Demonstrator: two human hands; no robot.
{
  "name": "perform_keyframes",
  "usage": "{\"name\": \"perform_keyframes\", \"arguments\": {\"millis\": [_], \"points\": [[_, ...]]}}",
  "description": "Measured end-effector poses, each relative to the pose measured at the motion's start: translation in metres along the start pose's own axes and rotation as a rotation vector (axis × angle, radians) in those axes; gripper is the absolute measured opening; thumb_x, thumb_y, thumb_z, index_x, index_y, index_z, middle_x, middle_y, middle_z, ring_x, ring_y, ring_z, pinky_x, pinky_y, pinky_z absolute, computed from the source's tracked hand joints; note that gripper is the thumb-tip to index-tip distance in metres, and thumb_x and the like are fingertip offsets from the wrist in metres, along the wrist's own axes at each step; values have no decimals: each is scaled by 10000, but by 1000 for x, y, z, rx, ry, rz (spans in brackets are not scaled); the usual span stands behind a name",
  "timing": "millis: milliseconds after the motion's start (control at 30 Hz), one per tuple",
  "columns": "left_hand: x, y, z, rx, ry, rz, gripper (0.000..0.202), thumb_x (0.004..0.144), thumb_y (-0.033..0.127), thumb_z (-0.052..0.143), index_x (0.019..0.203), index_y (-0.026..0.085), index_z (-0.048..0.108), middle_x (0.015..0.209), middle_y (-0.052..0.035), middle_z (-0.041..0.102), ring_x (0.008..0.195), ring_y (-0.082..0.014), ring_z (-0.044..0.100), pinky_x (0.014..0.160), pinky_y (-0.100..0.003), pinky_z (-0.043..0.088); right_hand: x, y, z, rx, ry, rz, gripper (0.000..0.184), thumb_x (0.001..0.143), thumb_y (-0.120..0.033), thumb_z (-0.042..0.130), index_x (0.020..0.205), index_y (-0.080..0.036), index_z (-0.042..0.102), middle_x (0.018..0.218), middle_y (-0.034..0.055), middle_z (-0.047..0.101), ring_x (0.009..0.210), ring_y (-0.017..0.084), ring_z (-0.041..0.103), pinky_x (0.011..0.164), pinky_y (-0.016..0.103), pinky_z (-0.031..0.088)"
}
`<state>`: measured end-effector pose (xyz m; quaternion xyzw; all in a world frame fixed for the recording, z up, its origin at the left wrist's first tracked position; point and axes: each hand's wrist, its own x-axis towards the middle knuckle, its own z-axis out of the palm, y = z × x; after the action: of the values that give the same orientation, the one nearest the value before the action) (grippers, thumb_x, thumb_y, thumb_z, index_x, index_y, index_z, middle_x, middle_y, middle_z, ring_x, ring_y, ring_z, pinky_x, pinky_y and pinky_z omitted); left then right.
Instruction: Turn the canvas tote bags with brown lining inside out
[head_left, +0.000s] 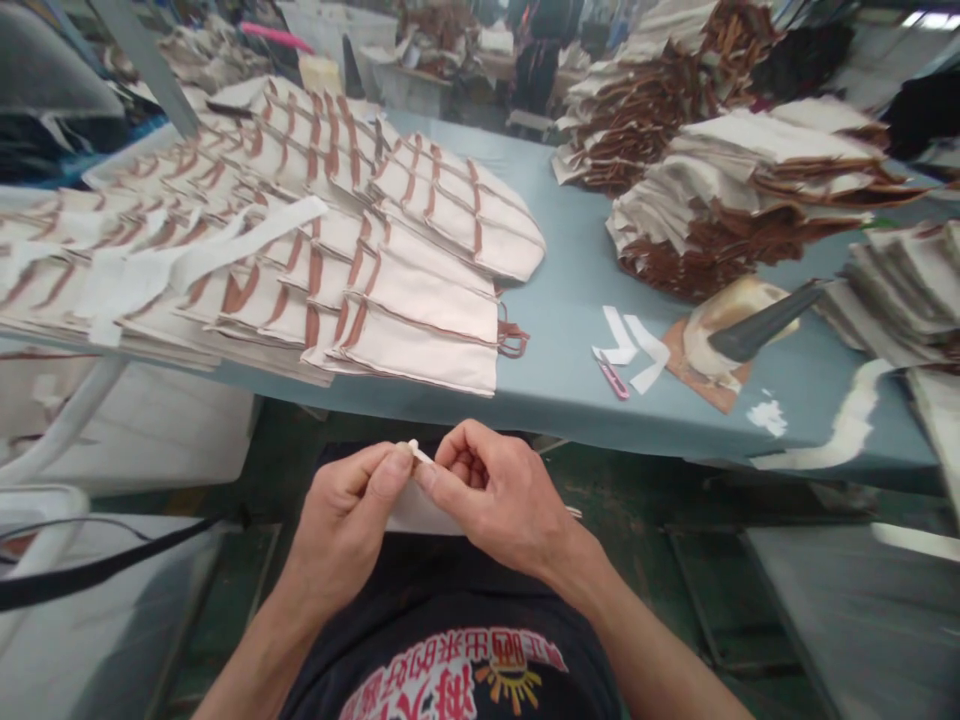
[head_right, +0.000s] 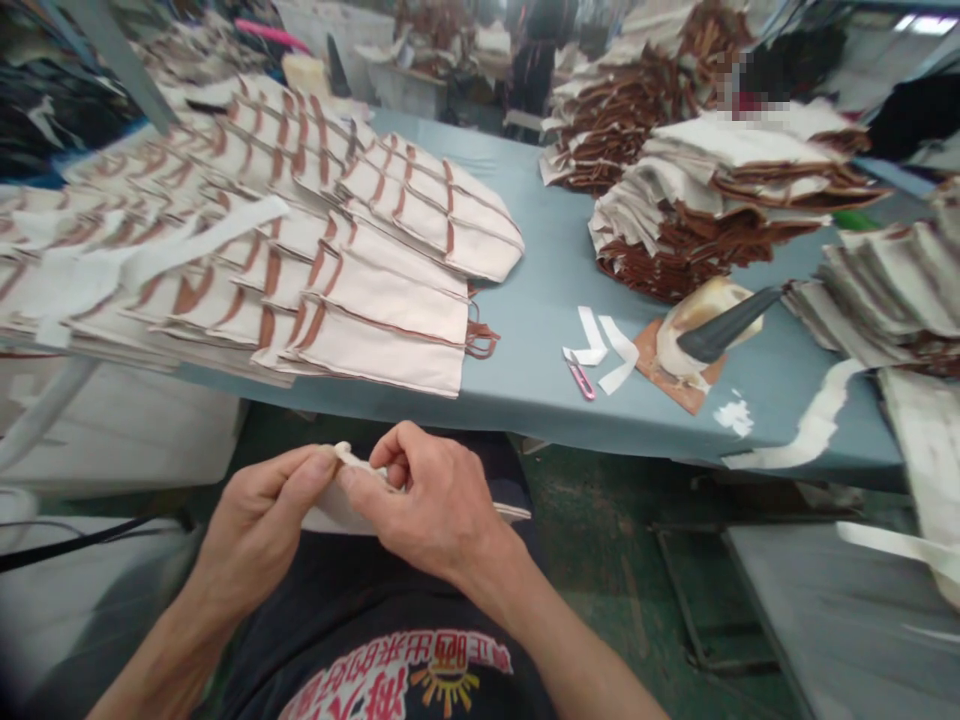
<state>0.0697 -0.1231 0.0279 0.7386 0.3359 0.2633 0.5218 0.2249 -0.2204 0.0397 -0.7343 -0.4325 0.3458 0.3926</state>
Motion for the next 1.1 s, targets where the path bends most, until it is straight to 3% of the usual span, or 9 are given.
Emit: {"name": "perform_keyframes", "arguments": {"millis": [133, 267, 367, 533, 633, 733, 833, 933, 1100], "points": [[-2, 7, 5, 40, 57, 72, 431, 1001, 454, 565, 643, 216, 601, 627, -1, 598, 589, -167, 532, 575, -275, 452, 3, -10, -1, 7, 50, 3, 212, 901, -400, 771, 837, -236, 654, 670, -63, 582, 621, 133, 510, 611, 276, 349], [-9, 12, 12, 73, 161, 104, 419, 987, 389, 566, 603, 238, 493, 583, 30, 493, 548, -145, 442, 551, -284, 375, -2, -14, 11, 153, 100, 45, 227, 845, -421, 704, 780, -258, 561, 610, -85, 499, 570, 131, 456, 579, 280, 339], [-11, 16, 16, 73, 192, 116, 425, 1000, 374, 541, 601, 239, 486, 575, 29, 511, 526, -142, 434, 529, -284, 366, -8, -14, 19, 211, 160, 22, 252, 857, -459, 618, 750, -269, 493, 584, -87, 450, 541, 126, 418, 567, 282, 331], [-13, 19, 10, 26, 3, 22, 453, 993, 450, 588, 602, 225, 547, 596, 10, 534, 568, -160, 481, 543, -271, 430, -19, -6, 16, 198, 105, -54, 213, 863, -438, 600, 778, -269, 501, 584, -89, 452, 522, 118, 410, 526, 270, 319], [-18, 7, 1, -34, -86, -99, 530, 1028, 573, 604, 641, 211, 610, 610, 6, 550, 553, -155, 462, 487, -257, 396, -24, -2, 11, 190, 61, -61, 145, 841, -372, 603, 801, -263, 516, 606, -86, 487, 531, 114, 447, 534, 261, 344], [-24, -8, -6, -41, -136, -183, 607, 1080, 667, 539, 727, 203, 707, 636, -16, 636, 569, -179, 541, 487, -258, 443, -26, 0, 12, 176, 64, -61, 109, 821, -329, 611, 817, -260, 528, 608, -89, 486, 539, 115, 454, 553, 261, 352], [-26, -11, -7, -12, -112, -157, 583, 1080, 646, 545, 791, 206, 795, 690, -36, 726, 613, -203, 621, 540, -270, 514, -27, 0, 19, 180, 91, -64, 109, 827, -316, 634, 832, -256, 543, 614, -90, 488, 547, 114, 455, 553, 256, 345], [-23, 0, -7, 25, -95, -59, 414, 1029, 512, 673, 782, 222, 834, 764, -43, 792, 684, -211, 697, 614, -257, 566, -31, -2, 21, 236, 93, -74, 124, 863, -338, 652, 864, -249, 566, 644, -86, 504, 558, 113, 462, 554, 252, 361], [-11, 13, -25, 78, -77, 76, 307, 981, 416, 729, 793, 248, 903, 772, -47, 840, 690, -214, 750, 622, -223, 597, -31, 1, 2, 374, -29, -111, 156, 853, -313, 710, 966, -222, 653, 833, -18, 672, 711, 140, 612, 676, 267, 531]]}}
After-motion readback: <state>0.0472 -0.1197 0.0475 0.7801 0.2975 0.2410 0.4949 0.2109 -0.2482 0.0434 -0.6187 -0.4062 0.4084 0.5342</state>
